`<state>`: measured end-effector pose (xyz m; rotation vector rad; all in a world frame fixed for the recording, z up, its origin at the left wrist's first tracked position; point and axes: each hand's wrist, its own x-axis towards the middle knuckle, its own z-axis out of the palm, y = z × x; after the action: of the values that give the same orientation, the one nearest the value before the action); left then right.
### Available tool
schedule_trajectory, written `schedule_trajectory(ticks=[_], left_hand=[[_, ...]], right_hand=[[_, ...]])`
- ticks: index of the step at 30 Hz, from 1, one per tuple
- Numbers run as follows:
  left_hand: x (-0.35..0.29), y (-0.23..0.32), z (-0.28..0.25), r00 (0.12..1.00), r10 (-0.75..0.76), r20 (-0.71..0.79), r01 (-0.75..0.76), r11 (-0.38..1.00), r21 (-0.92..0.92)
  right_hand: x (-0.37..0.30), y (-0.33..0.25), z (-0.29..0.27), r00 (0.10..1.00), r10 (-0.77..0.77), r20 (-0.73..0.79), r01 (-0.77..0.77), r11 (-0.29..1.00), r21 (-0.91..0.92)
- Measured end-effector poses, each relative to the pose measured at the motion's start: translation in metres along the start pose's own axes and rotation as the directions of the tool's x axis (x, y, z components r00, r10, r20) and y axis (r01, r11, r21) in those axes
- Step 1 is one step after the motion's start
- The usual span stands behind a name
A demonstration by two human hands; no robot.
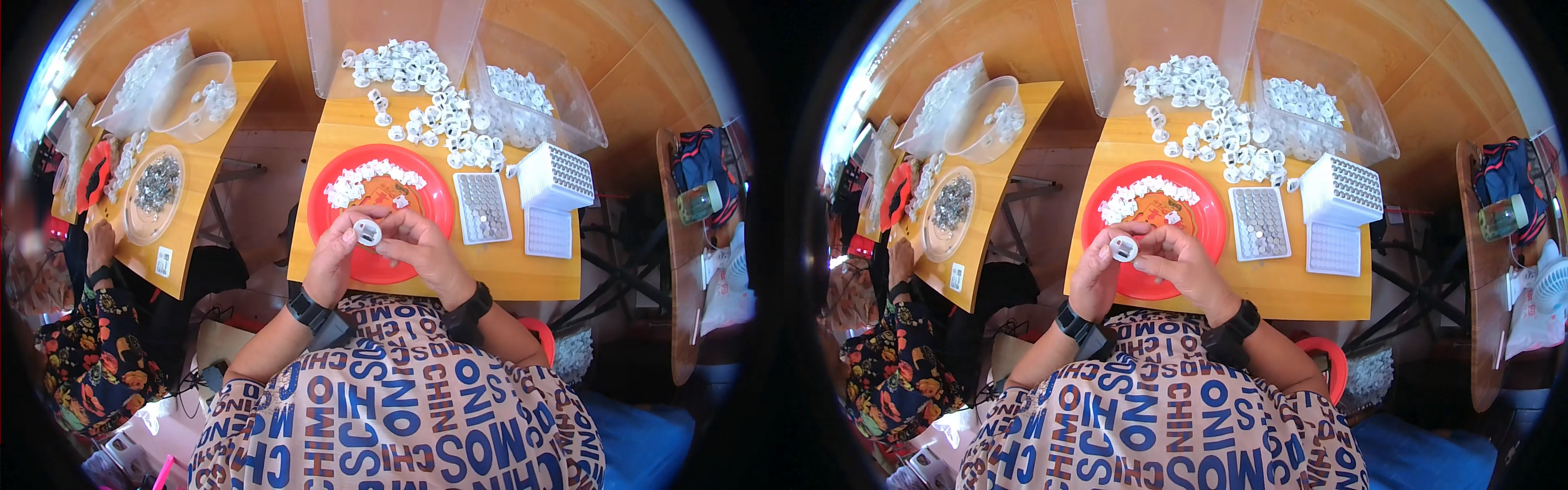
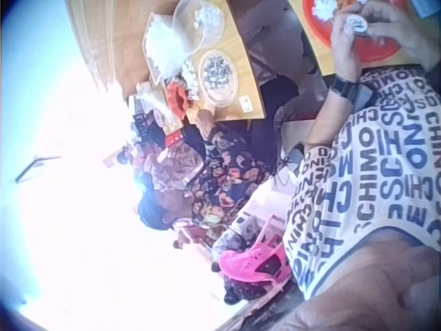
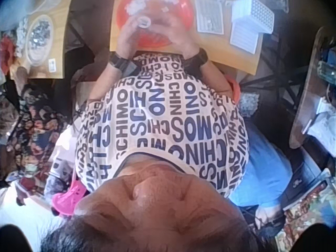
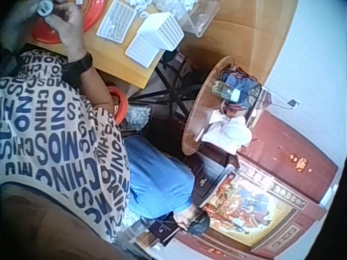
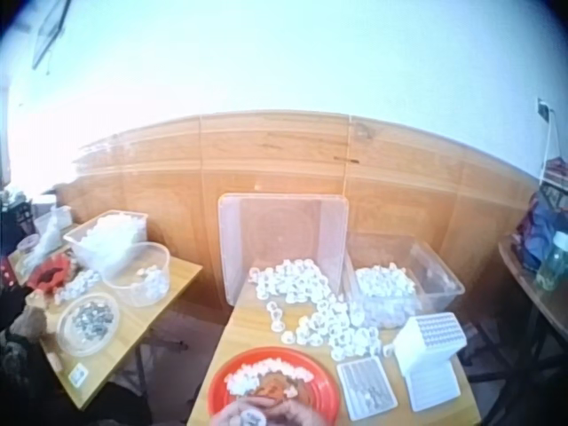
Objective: Assembling small white plastic parts with grey internal components on a table.
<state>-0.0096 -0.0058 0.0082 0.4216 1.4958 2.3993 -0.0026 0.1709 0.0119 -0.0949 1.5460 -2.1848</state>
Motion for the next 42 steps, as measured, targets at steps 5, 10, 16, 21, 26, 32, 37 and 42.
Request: schedule_trajectory(ticks=[5,10,16,21,26,32,37,42], left_hand=[[0.001,-0.005,-0.012,0.996,-0.072,0.056,0.07,0.997,0.035],[-0.006,-0.007,-0.007,0.971,-0.23,0.065,0.236,0.966,-0.107],[-0.005,-0.01,-0.005,0.97,-0.237,0.057,0.243,0.931,-0.272],[-0.002,-0.014,0.0,0.967,-0.247,0.067,0.252,0.876,-0.411],[0.0,-0.019,-0.006,0.97,-0.217,0.111,0.244,0.861,-0.446],[0.001,-0.018,-0.008,0.975,-0.21,0.077,0.22,0.843,-0.491],[0.003,-0.019,-0.007,0.972,-0.215,0.098,0.235,0.843,-0.484],[0.002,-0.017,-0.007,0.976,-0.198,0.096,0.219,0.839,-0.497]], right_hand=[[-0.008,-0.029,0.013,0.884,-0.463,0.058,0.417,0.728,-0.544],[-0.004,-0.021,0.01,0.847,-0.505,0.165,0.48,0.595,-0.644],[-0.005,-0.017,0.005,0.872,-0.484,0.078,0.427,0.671,-0.607],[-0.008,-0.018,0.003,0.87,-0.486,0.087,0.387,0.562,-0.731],[-0.024,-0.036,-0.015,0.803,-0.593,-0.049,0.3,0.475,-0.827],[-0.06,-0.037,-0.082,0.633,-0.709,-0.311,-0.24,0.203,-0.949],[-0.06,-0.023,-0.094,0.669,-0.629,-0.396,-0.348,0.205,-0.915],[-0.051,-0.018,-0.086,0.663,-0.63,-0.405,-0.427,0.127,-0.895]])
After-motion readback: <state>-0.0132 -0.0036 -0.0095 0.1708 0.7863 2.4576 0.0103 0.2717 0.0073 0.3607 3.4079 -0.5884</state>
